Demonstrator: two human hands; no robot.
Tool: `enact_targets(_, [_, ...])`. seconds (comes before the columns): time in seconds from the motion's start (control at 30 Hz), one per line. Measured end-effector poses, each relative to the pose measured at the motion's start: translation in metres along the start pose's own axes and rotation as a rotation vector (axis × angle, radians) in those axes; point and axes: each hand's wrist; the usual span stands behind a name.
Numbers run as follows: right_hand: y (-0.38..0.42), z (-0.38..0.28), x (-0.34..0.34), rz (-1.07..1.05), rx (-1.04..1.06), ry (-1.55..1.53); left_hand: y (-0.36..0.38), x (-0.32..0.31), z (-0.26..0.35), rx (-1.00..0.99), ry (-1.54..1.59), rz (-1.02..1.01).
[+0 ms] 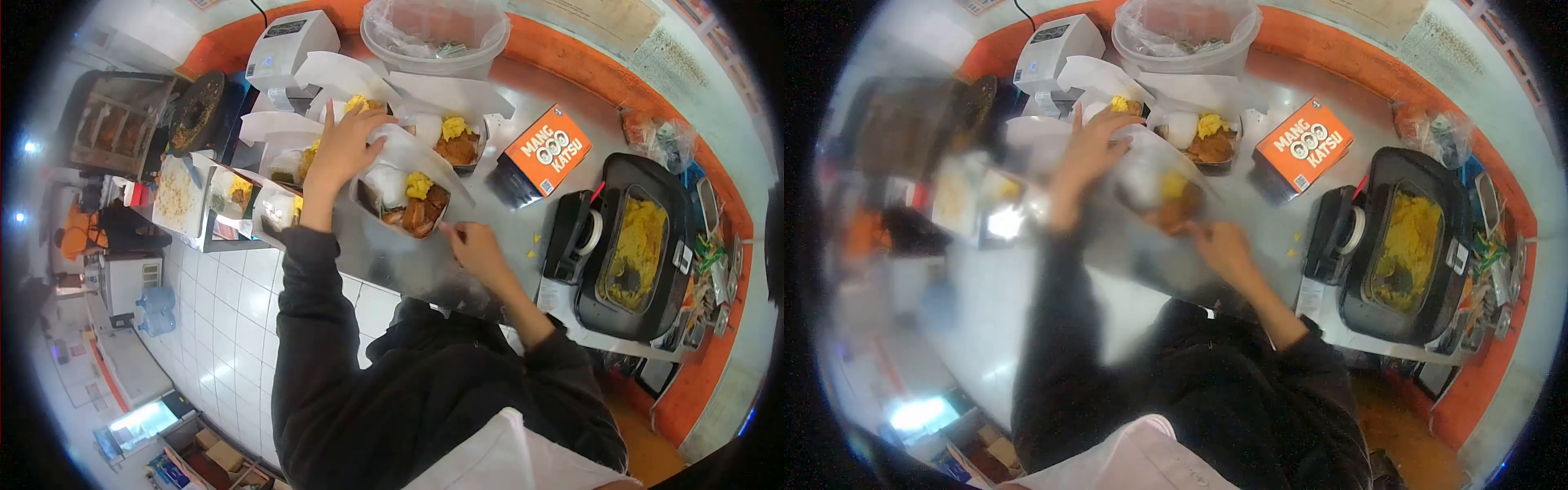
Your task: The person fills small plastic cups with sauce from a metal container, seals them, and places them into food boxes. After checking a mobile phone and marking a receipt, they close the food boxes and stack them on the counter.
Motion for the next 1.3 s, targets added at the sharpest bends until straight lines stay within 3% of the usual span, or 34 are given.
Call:
enact_targets(0.07, [-0.018, 0.039, -0.044, 0.042, -0.079, -0.095, 0.001, -0.014, -0.019, -0.066, 0.139, -0.113])
enact_targets(0.13, [-0.028, 0.07, -0.073, 0.31, 0.084, 0.104, 0.009, -0.017, -0.018, -0.133, 0.172, -0.037])
enact_targets(0.23, [-0.003, 0.071, -0.057, 0.304, 0.032, 0.184, 0.03, -0.002, -0.002, -0.253, 0.286, 0.011])
enact_targets(0.3, [0.021, 0.065, -0.034, 0.206, -0.21, -0.241, 0.049, -0.003, 0.014, -0.335, 0.379, -0.013])
enact_targets(0.37, [0.047, 0.1, -0.033, 0.535, -0.148, -0.515, 0.074, -0.035, 0.032, -0.359, 0.521, -0.328])
enact_targets(0.4, [0.06, 0.102, -0.038, 0.563, -0.155, -0.512, 0.085, -0.049, 0.045, -0.384, 0.535, -0.326])
enact_targets(0.47, [0.077, 0.097, -0.044, 1.126, 0.194, -0.4, 0.102, -0.07, 0.071, -0.134, 0.56, -0.375])
enact_targets(0.5, [0.082, 0.083, -0.045, 1.112, 0.18, -0.241, 0.112, -0.072, 0.082, -0.158, 0.566, -0.372])
enact_targets(0.53, [0.079, 0.067, -0.046, 1.137, 0.175, -0.238, 0.124, -0.071, 0.091, -0.077, 0.483, -0.239])
enact_targets(0.57, [0.069, 0.052, -0.048, 1.097, 0.286, 0.165, 0.135, -0.072, 0.095, 0.001, 0.399, -0.108])
enact_targets(0.6, [0.06, 0.042, -0.05, 1.024, 0.38, 0.566, 0.145, -0.077, 0.095, -0.026, 0.407, -0.108])
enact_targets(0.67, [0.029, 0.072, -0.075, 1.064, 0.352, 0.495, 0.157, -0.093, 0.094, 0.187, 0.336, -0.158])
enact_targets(0.7, [0.019, 0.083, -0.082, 1.078, 0.345, 0.42, 0.16, -0.099, 0.096, 0.167, 0.343, -0.153])
enact_targets(0.73, [0.02, 0.079, -0.082, 1.094, 0.341, 0.427, 0.163, -0.105, 0.1, 0.303, 0.631, 0.038])
enact_targets(0.77, [0.026, 0.071, -0.081, 0.942, 0.183, 0.097, 0.163, -0.104, 0.103, 0.445, 0.917, 0.227])
enact_targets(0.8, [0.033, 0.063, -0.081, 0.77, 0.022, -0.229, 0.164, -0.103, 0.099, 0.441, 0.922, 0.217])
enact_targets(0.87, [0.05, 0.059, -0.071, 0.674, -0.067, -0.198, 0.165, -0.088, 0.081, 0.527, 1.259, -0.408])
enact_targets(0.93, [0.058, 0.055, -0.06, 0.533, -0.092, -0.089, 0.164, -0.095, 0.074, 0.442, 1.191, -0.386])
enact_targets(1.0, [0.05, 0.054, -0.055, 0.561, -0.015, -0.125, 0.165, -0.102, 0.067, 0.374, 1.116, -0.364])
enact_targets(1.07, [0.043, 0.056, -0.046, 0.582, 0.049, -0.164, 0.159, -0.099, 0.063, 0.338, 1.238, -0.381])
enact_targets(1.17, [0.034, 0.046, -0.018, 0.435, -0.093, -0.089, 0.135, -0.041, 0.035, 0.234, 1.033, -0.554])
enact_targets(1.23, [0.035, 0.022, 0.003, 0.24, -0.416, -0.239, 0.123, -0.052, 0.015, 0.189, 1.016, -0.655])
enact_targets(1.3, [0.028, 0.029, 0.009, 0.247, -0.402, -0.342, 0.119, -0.056, 0.007, 0.138, 0.994, -0.754])
Point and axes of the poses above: each hand's wrist, its own y-axis away from the middle knuckle, its own x-axis out of the back of the hand, z = x × y, and after that the axes turned 15 degrees about -y, right-handed
